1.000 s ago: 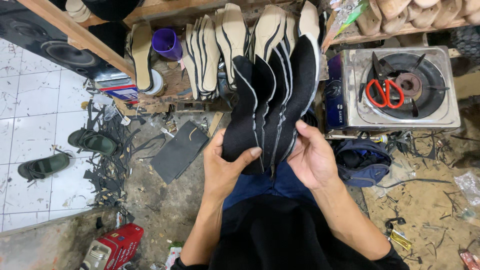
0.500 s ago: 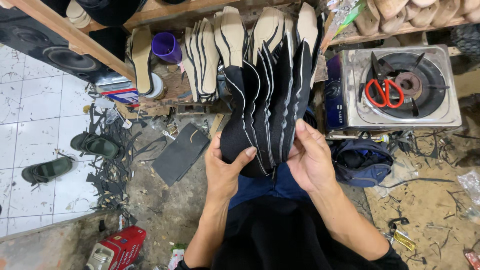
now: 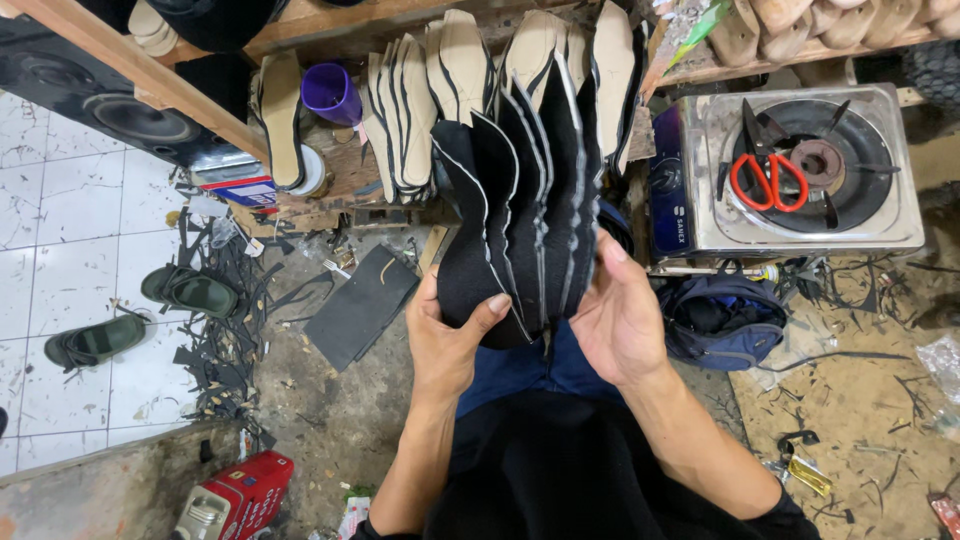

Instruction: The person sits on the floor and repeatedly picks up stacks of black shoe insoles, fans them out to inspect edges, and places them on a nearby wooden shelf. The person handles the insoles by hand, organizing them into neat piles on the shelf.

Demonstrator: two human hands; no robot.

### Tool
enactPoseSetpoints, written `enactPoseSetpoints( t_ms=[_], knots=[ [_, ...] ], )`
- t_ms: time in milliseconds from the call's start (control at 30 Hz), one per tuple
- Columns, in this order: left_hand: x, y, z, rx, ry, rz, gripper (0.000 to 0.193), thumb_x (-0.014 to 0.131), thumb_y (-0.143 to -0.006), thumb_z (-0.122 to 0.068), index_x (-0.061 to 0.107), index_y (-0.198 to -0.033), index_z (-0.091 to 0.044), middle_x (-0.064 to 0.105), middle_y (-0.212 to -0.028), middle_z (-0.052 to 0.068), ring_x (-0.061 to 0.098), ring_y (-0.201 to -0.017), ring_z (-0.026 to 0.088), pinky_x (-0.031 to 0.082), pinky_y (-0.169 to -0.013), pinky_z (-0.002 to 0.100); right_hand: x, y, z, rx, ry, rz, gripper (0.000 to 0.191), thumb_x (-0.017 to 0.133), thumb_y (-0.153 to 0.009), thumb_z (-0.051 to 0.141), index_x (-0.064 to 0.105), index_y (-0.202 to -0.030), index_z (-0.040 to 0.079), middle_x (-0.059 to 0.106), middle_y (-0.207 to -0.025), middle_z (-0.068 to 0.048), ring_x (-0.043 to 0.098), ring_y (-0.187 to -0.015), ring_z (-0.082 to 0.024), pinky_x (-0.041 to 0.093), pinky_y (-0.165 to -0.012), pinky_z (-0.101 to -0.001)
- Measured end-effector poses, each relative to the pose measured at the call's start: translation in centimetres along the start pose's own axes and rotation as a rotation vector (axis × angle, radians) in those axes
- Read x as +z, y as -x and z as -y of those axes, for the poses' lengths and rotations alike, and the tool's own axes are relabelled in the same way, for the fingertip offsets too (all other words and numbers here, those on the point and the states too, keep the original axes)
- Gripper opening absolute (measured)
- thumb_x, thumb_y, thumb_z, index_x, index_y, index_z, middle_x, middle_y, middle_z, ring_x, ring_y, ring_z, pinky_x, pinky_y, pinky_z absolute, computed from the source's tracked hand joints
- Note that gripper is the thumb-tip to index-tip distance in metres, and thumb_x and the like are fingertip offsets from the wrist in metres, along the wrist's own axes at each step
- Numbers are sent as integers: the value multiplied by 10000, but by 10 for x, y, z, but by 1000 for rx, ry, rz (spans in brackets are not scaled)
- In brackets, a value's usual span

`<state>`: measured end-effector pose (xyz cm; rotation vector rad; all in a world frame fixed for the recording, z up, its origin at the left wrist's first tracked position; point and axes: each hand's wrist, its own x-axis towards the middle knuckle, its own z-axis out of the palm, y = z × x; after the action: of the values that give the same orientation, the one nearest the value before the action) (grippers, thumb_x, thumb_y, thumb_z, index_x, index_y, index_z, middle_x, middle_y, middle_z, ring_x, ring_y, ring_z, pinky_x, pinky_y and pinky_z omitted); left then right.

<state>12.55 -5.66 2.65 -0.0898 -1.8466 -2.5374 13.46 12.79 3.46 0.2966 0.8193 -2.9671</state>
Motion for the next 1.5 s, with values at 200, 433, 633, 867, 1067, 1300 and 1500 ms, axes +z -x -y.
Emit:
enactPoseSetpoints(
  t_ms=[200, 433, 633, 867, 1067, 1300, 1500],
  knots=[
    [2, 1, 2, 13, -55, -7, 424, 798, -873, -41, 651, -1264, 33, 719, -1150, 84, 686, -1046, 148, 541, -981, 294, 6, 0, 2, 8, 244, 63, 374, 647, -1009, 46, 557, -1349, -80, 680, -1301, -173, 664, -1182, -253, 517, -1059, -420],
    [3, 2, 1, 19, -40, -17, 442, 804, -874, -42, 650, -1279, 47, 725, -1154, 86, 689, -1054, 159, 548, -985, 302, 7, 0, -1, -33, 186, -38, 515, 670, -921, 29, 518, -1413, 16, 642, -1344, -124, 634, -1233, -239, 512, -1068, -422],
    [3, 1, -2, 22, -53, -4, 416, 797, -883, -29, 654, -1264, 58, 724, -1143, 92, 695, -1044, 159, 553, -976, 293, 6, 1, -5, -96, 175, -90, 546, 674, -898, -8, 503, -1414, 46, 635, -1339, -106, 626, -1228, -244, 504, -1067, -444],
    [-1, 0, 3, -108, 4, 72, 403, 787, -855, 0, 657, -1232, 54, 735, -1105, 82, 695, -992, 142, 556, -926, 283, -4, 1, -8, -172, 179, -28, 576, 671, -890, -67, 508, -1437, 10, 635, -1338, -130, 621, -1233, -265, 494, -1095, -438],
    [-1, 3, 2, -56, -62, 62, 345, 801, -884, -4, 675, -1198, 61, 752, -1075, 96, 701, -974, 149, 564, -917, 295, -8, 0, -6, -118, 58, -30, 611, 673, -867, -19, 494, -1449, 28, 626, -1364, -122, 612, -1266, -268, 500, -1099, -440],
    [7, 7, -14, 41, -102, 112, 366, 771, -912, -22, 654, -1250, 55, 740, -1159, 91, 695, -1074, 155, 543, -1009, 300, -12, -2, -7, -104, 163, 20, 580, 708, -920, -3, 486, -1451, 63, 599, -1375, -110, 579, -1299, -279, 484, -1111, -482],
    [10, 7, -20, 59, -119, 152, 398, 745, -951, -38, 620, -1320, 46, 729, -1216, 96, 687, -1130, 164, 533, -1044, 308, -12, -1, -9, -87, 107, 0, 592, 694, -904, -2, 485, -1453, 72, 608, -1371, -114, 587, -1290, -278, 482, -1107, -477]
  ],
)
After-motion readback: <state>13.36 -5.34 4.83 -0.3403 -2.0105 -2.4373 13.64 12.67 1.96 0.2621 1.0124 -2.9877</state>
